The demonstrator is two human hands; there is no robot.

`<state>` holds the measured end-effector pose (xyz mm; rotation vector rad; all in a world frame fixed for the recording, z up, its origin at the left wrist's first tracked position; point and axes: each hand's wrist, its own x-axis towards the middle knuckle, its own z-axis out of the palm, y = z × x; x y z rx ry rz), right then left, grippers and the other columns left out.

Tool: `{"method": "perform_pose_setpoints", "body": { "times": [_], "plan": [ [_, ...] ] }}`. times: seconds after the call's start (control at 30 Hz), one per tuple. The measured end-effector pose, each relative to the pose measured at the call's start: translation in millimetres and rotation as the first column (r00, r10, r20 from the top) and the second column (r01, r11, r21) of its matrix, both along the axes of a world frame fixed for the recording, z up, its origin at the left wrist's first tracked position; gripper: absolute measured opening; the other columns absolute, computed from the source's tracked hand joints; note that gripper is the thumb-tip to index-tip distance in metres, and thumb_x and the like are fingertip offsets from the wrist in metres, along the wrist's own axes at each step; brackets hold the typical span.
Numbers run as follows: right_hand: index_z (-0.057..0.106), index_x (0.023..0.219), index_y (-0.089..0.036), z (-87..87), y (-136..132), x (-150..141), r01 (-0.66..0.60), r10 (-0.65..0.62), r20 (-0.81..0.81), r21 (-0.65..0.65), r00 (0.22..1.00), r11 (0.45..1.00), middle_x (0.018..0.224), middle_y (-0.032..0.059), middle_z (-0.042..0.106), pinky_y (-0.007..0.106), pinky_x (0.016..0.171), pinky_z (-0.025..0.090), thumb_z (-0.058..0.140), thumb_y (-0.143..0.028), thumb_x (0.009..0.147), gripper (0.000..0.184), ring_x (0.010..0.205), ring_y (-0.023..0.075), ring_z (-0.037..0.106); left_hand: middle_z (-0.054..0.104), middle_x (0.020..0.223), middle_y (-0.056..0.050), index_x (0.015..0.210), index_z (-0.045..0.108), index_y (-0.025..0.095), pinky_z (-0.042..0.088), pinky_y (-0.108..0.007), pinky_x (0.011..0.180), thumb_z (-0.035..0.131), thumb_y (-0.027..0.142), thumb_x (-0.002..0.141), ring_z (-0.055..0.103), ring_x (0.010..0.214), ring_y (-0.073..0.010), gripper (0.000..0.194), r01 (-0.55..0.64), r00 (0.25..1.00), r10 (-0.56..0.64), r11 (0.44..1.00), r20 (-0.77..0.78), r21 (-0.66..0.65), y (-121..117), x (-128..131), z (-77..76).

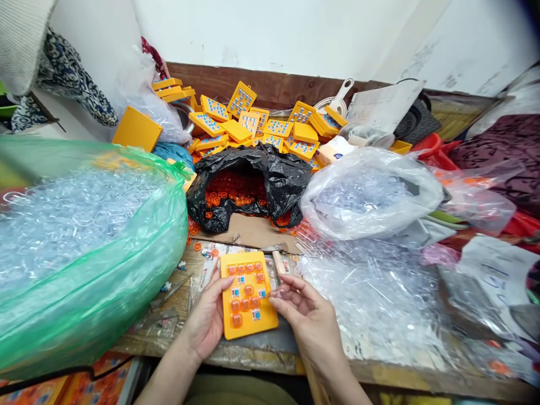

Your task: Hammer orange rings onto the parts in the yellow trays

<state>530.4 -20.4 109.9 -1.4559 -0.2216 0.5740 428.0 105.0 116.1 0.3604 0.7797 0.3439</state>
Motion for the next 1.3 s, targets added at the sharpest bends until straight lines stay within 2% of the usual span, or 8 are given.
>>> {"method": "perform_pose_setpoints", "body": {
  "times": [0.23,0.4,0.6,0.73,0.8,0.9,1.03,1.3],
  "plan": [
    [0.076,0.072,-0.02,-0.2,-4,6,0.04,-0.04,0.006,-0.019,0.999,0.999,0.073,0.0027,0.072,0.023,0.061,0.056,0.086,-0.031,0.054,0.024,0.066,0.0152,0.066,0.07,0.115,-0.012,0.131,0.048,0.015,0.049,-0.044,0.098,0.056,0.011,0.086,0.065,0.109,-0.0279,0.046,-0.029,0.999,0.03,0.998,0.013,-0.054,1,-3,-0.1],
    [0.077,0.075,-0.02,1.6,5,-7,0.045,-0.045,-0.023,-0.029,0.999,0.999,0.071,0.0049,0.075,0.028,0.063,0.059,0.085,-0.035,0.055,0.027,0.065,0.0189,0.07,0.068,0.12,-0.01,0.134,0.046,0.018,0.047,-0.041,0.101,0.058,0.013,0.085,0.064,0.11,-0.0261,0.051,-0.053,0.997,0.052,0.998,0.061,0.018,-4,-1,1.0],
    [0.079,0.075,-0.024,13.9,25,-18,-0.128,0.136,0.192,-0.052,0.972,0.99,0.072,0.004,0.076,0.025,0.059,0.058,0.077,-0.028,0.065,0.01,0.062,0.0183,0.07,0.068,0.12,-0.007,0.138,0.042,0.021,0.04,-0.037,0.108,0.061,0.015,0.086,0.063,0.113,-0.0222,0.055,-0.051,0.987,0.035,0.994,0.157,0.098,-14,2,2.9],
    [0.079,0.074,-0.026,12.3,27,-21,-0.147,0.158,0.265,-0.058,0.951,0.987,0.075,0.003,0.076,0.024,0.062,0.058,0.074,-0.025,0.071,0.006,0.066,0.0172,0.071,0.068,0.119,-0.008,0.138,0.041,0.021,0.039,-0.039,0.108,0.057,0.019,0.089,0.061,0.114,-0.0222,0.051,-0.055,0.976,0.031,0.992,0.215,0.109,-17,0,3.3],
    [0.078,0.077,-0.027,10.3,26,-24,-0.141,0.149,0.393,-0.049,0.907,0.989,0.077,0.0023,0.075,0.022,0.066,0.058,0.071,-0.021,0.075,0.009,0.071,0.0161,0.071,0.067,0.12,-0.008,0.137,0.041,0.021,0.039,-0.039,0.108,0.06,0.018,0.088,0.06,0.116,-0.0224,0.053,-0.04,0.967,0.008,0.992,0.256,0.118,-19,-2,3.2],
    [0.076,0.08,-0.023,8.7,25,-31,-0.057,0.064,0.635,-0.032,0.77,0.998,0.082,0.0044,0.07,0.021,0.066,0.056,0.066,-0.014,0.079,0.013,0.075,0.0151,0.069,0.066,0.122,-0.009,0.138,0.039,0.022,0.04,-0.038,0.107,0.065,0.016,0.084,0.058,0.118,-0.0232,0.06,-0.013,0.955,-0.035,0.987,0.293,0.161,-20,-6,2.6],
    [0.075,0.079,-0.02,10.7,27,-36,0.037,-0.021,0.771,-0.004,0.636,0.999,0.088,0.0069,0.062,0.022,0.068,0.055,0.065,-0.01,0.079,0.014,0.082,0.0155,0.064,0.064,0.124,-0.012,0.142,0.032,0.023,0.044,-0.039,0.103,0.068,0.023,0.083,0.059,0.117,-0.0262,0.069,-0.029,0.96,-0.039,0.971,0.277,0.238,-24,-8,1.5],
    [0.074,0.069,-0.022,1.3,32,-32,0.008,0.001,0.697,-0.01,0.717,1.0,0.08,0.0036,0.06,0.021,0.063,0.054,0.066,-0.011,0.077,0.016,0.074,0.0146,0.064,0.055,0.136,-0.013,0.14,0.038,0.02,0.042,-0.035,0.106,0.067,0.034,0.083,0.049,0.128,-0.0286,0.066,-0.039,0.997,-0.001,0.846,0.075,0.531,-29,-11,-14.8]
  ]
}}
